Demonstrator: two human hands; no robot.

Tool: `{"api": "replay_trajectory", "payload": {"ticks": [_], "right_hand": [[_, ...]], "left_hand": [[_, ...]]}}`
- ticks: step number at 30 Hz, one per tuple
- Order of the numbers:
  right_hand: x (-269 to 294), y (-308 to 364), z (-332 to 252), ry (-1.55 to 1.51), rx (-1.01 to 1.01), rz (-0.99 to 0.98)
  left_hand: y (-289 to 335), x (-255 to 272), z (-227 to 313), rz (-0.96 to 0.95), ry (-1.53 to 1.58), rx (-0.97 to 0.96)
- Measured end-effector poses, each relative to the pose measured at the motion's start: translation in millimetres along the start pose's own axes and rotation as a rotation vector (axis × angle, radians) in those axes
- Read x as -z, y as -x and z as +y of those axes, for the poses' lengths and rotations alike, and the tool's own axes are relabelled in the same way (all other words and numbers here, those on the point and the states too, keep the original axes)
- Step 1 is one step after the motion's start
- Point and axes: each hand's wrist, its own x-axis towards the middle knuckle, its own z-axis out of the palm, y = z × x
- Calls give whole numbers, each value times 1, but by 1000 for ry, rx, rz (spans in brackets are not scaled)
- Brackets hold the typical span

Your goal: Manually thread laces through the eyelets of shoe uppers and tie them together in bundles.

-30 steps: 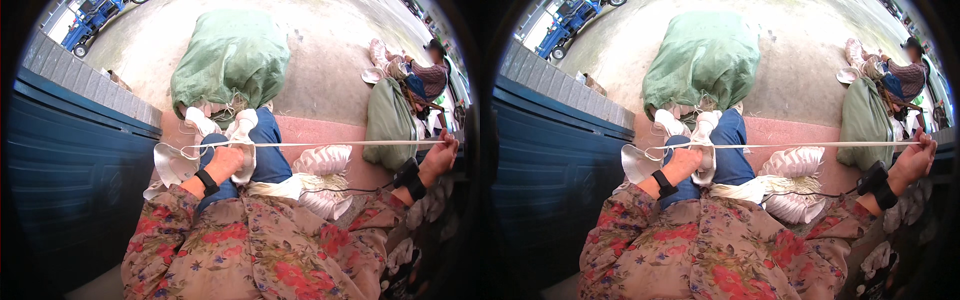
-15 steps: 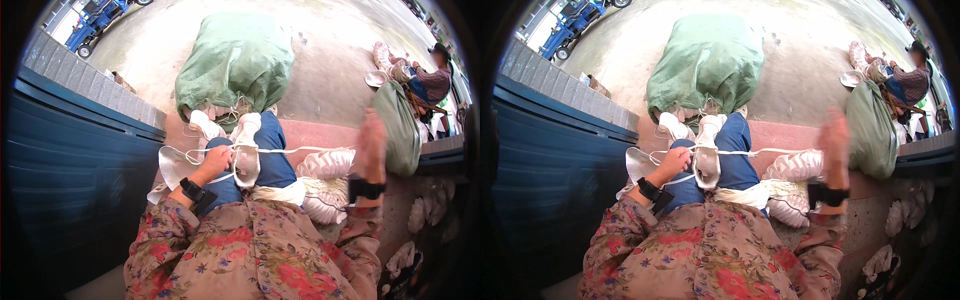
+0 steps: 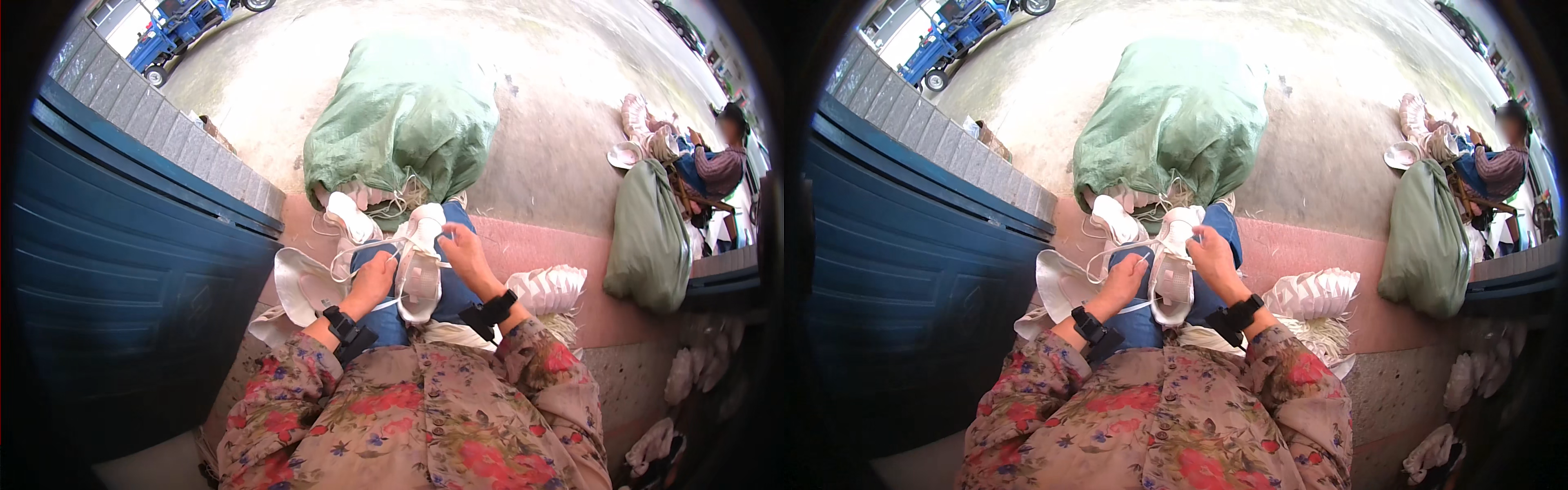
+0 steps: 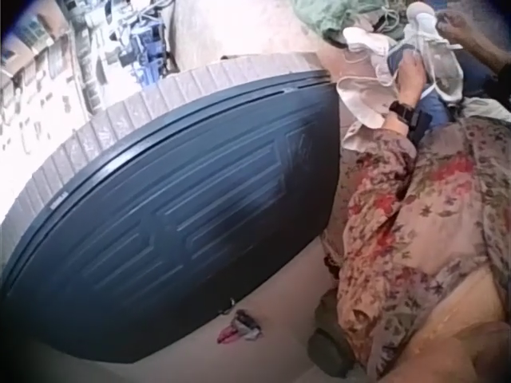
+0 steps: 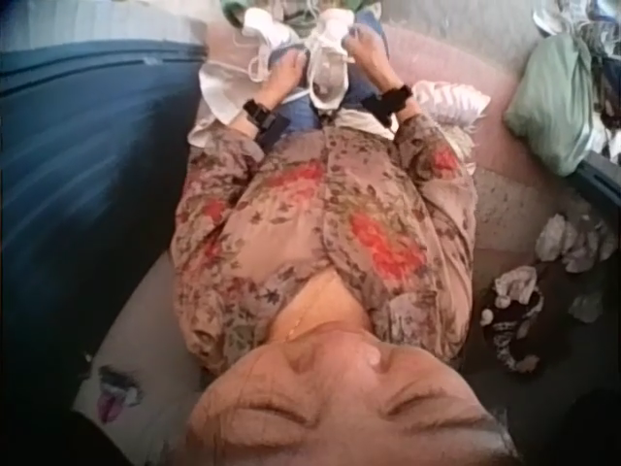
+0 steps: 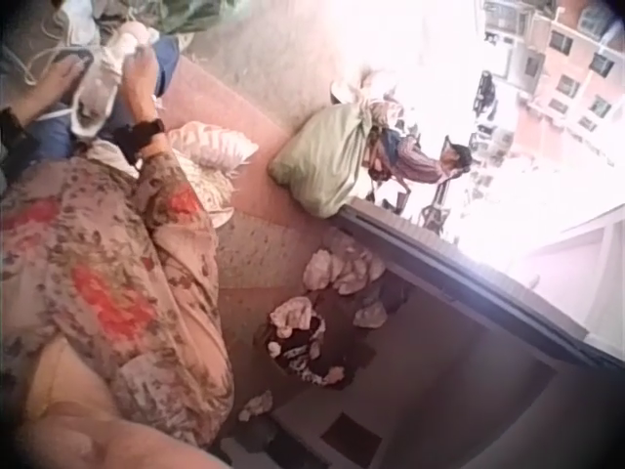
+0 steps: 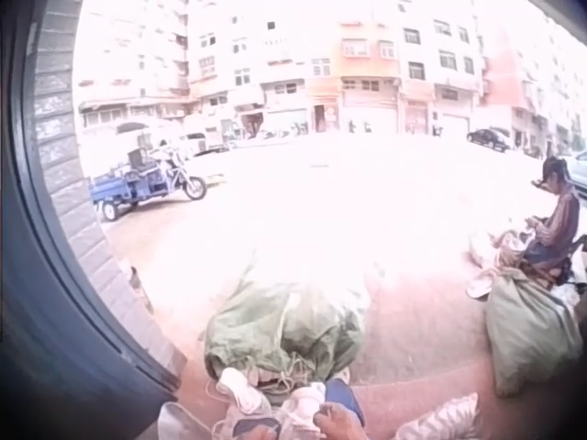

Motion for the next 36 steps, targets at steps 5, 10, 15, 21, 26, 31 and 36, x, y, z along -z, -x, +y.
{"api": "replay_trajectory", "payload": {"ticks": [5,10,15,21,26,31,36], "right_hand": [[-8,38,-1,-213,-137,-289],[-21,57,-9,-198,-188,-274],[-5,50,-5,118,-128,20],[7,52,17,-87,-327,-292],[4,58,9,85,-203,-207],[-1,62,10,244,-89,-188],[-6,64,4,292,15,-143]], "left_hand": [[-9,2,-1,-66,-103,-151],[-12,6,13,5,-257,-208],[-27,-2,46,-141,-255,-304],[-52,-18,67,-318,-750,-548],[-60,-30,73,-393,-860,-704],[-69,-36,84,-547,-746,-434],[-103,-26,96,-863,-580,-17]]}}
